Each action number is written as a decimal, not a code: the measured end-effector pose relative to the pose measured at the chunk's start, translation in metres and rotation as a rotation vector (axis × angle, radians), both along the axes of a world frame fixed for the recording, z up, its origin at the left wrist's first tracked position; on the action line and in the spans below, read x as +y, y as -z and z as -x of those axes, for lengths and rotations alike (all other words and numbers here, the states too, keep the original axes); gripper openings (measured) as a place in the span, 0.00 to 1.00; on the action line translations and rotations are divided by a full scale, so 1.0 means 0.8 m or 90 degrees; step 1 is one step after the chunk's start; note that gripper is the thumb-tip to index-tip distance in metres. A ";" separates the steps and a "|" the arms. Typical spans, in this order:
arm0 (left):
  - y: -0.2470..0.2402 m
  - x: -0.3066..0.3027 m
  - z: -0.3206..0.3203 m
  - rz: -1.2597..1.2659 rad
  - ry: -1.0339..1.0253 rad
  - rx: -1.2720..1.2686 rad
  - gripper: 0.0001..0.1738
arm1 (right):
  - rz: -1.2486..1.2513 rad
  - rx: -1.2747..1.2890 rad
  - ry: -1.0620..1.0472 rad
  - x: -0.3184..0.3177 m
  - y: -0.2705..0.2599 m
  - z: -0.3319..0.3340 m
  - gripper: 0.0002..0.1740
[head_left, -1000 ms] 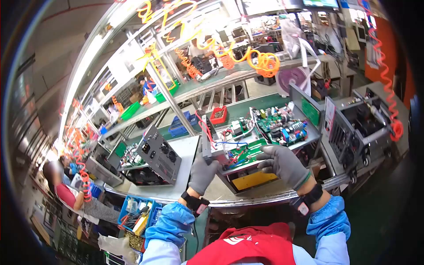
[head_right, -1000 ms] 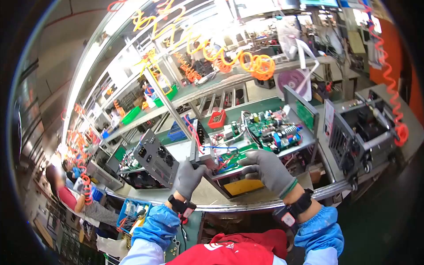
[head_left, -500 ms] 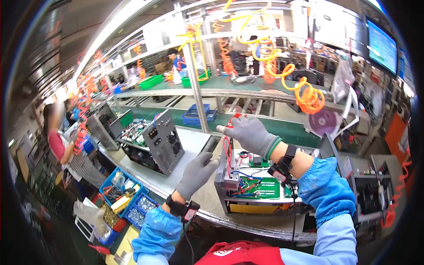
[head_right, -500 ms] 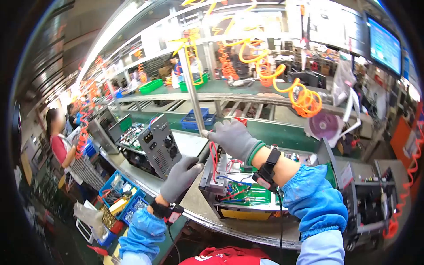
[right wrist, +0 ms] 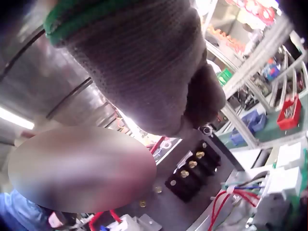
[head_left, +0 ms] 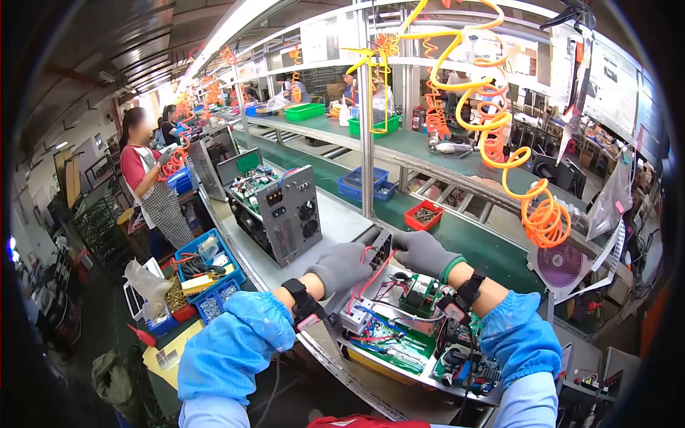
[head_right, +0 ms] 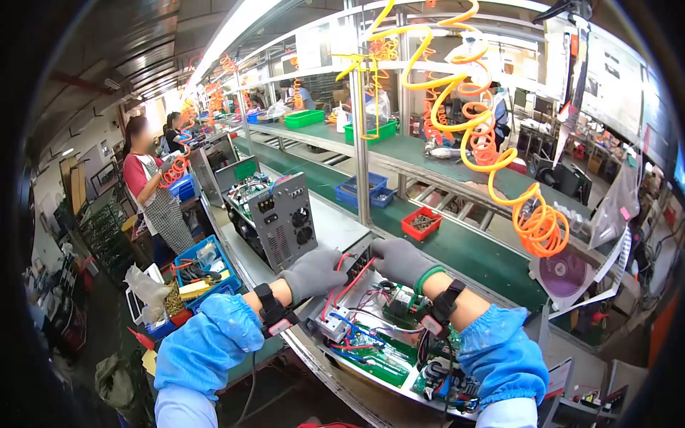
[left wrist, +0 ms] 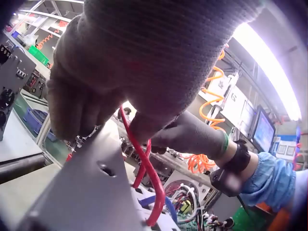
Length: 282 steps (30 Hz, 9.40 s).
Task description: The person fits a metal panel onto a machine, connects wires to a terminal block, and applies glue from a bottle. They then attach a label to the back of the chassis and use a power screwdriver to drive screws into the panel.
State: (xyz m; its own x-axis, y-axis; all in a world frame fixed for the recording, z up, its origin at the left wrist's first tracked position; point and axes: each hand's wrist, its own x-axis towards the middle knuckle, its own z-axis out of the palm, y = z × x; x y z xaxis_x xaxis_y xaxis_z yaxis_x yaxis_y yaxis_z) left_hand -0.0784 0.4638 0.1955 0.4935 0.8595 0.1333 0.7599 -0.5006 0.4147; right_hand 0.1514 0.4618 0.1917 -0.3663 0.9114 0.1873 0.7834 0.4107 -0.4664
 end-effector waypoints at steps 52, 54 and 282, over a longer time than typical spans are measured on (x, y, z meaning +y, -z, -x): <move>0.065 -0.069 0.016 -0.174 -0.053 -0.224 0.13 | 0.234 -0.320 -0.070 -0.144 0.033 0.056 0.21; 0.064 -0.070 0.017 -0.177 -0.053 -0.225 0.14 | 0.234 -0.336 -0.051 -0.152 0.017 0.054 0.19; 0.033 -0.057 0.054 0.189 -0.191 -0.704 0.09 | 0.034 0.295 0.226 0.014 0.032 0.024 0.20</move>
